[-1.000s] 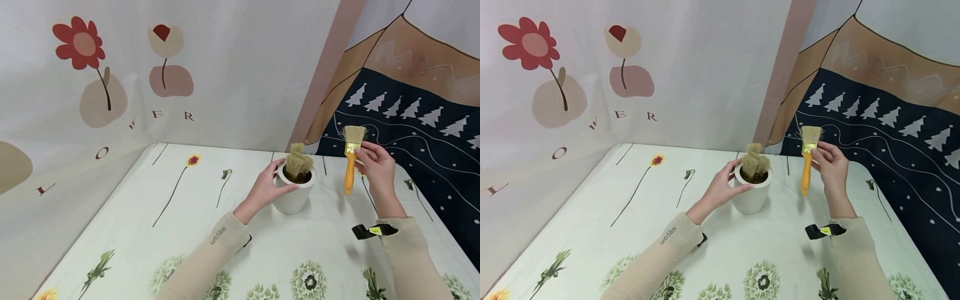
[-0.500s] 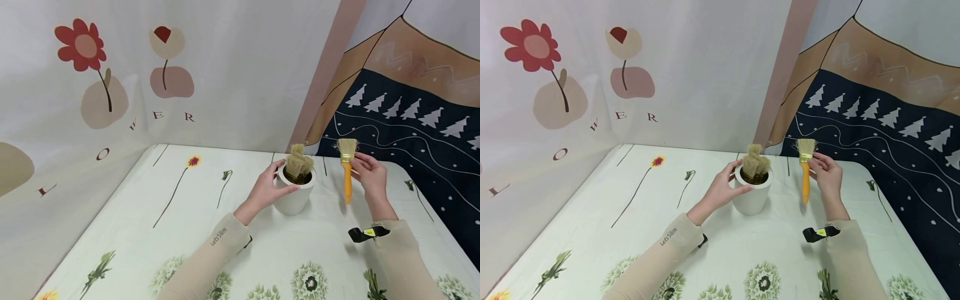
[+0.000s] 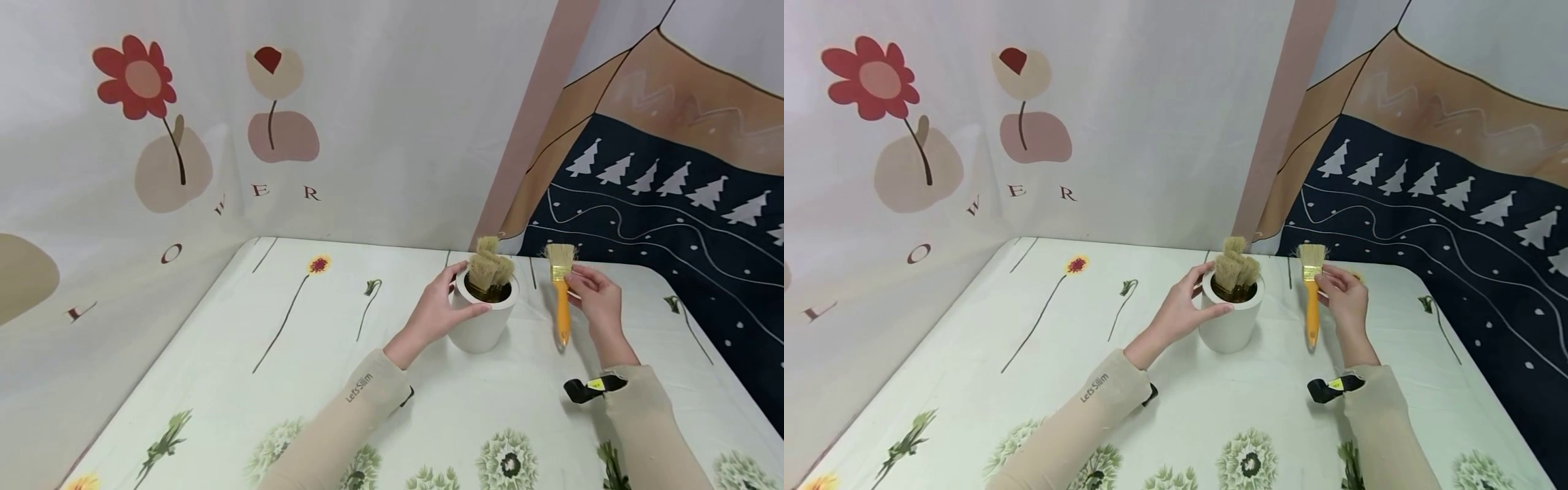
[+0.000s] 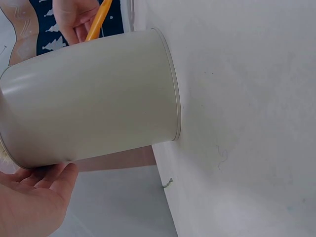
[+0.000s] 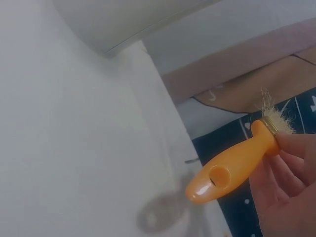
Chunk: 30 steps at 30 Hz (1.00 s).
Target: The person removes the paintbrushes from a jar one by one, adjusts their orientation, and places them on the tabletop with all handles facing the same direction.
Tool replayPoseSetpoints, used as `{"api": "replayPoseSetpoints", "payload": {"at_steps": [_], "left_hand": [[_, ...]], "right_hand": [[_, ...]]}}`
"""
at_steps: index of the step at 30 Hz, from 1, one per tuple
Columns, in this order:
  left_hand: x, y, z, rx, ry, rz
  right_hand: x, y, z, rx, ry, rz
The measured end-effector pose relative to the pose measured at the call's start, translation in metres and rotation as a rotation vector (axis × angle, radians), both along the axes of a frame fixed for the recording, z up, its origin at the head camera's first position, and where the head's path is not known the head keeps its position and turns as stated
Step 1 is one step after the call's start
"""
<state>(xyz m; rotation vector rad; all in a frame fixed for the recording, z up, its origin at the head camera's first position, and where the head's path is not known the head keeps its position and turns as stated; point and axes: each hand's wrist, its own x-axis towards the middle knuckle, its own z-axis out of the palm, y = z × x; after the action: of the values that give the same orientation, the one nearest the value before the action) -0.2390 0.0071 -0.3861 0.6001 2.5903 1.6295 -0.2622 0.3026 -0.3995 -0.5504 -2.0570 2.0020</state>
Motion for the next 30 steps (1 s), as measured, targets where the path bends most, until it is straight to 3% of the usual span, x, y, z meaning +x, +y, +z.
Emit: {"api": "replayPoseSetpoints", "payload": {"at_steps": [7, 14, 20, 30], "left_hand": [[0.000, 0.001, 0.000, 0.021, 0.010, -0.007], [0.001, 0.000, 0.000, 0.027, 0.004, -0.001], [0.001, 0.001, 0.000, 0.019, 0.001, 0.002], [0.000, 0.001, -0.001, 0.029, -0.001, 0.001]], "right_hand": [[-0.002, 0.003, -0.014, 0.033, -0.040, -0.004], [-0.003, 0.002, -0.022, 0.160, -0.142, 0.021], [-0.004, 0.003, -0.028, 0.139, -0.143, 0.064], [-0.007, 0.004, -0.035, 0.207, -0.243, 0.087]]}}
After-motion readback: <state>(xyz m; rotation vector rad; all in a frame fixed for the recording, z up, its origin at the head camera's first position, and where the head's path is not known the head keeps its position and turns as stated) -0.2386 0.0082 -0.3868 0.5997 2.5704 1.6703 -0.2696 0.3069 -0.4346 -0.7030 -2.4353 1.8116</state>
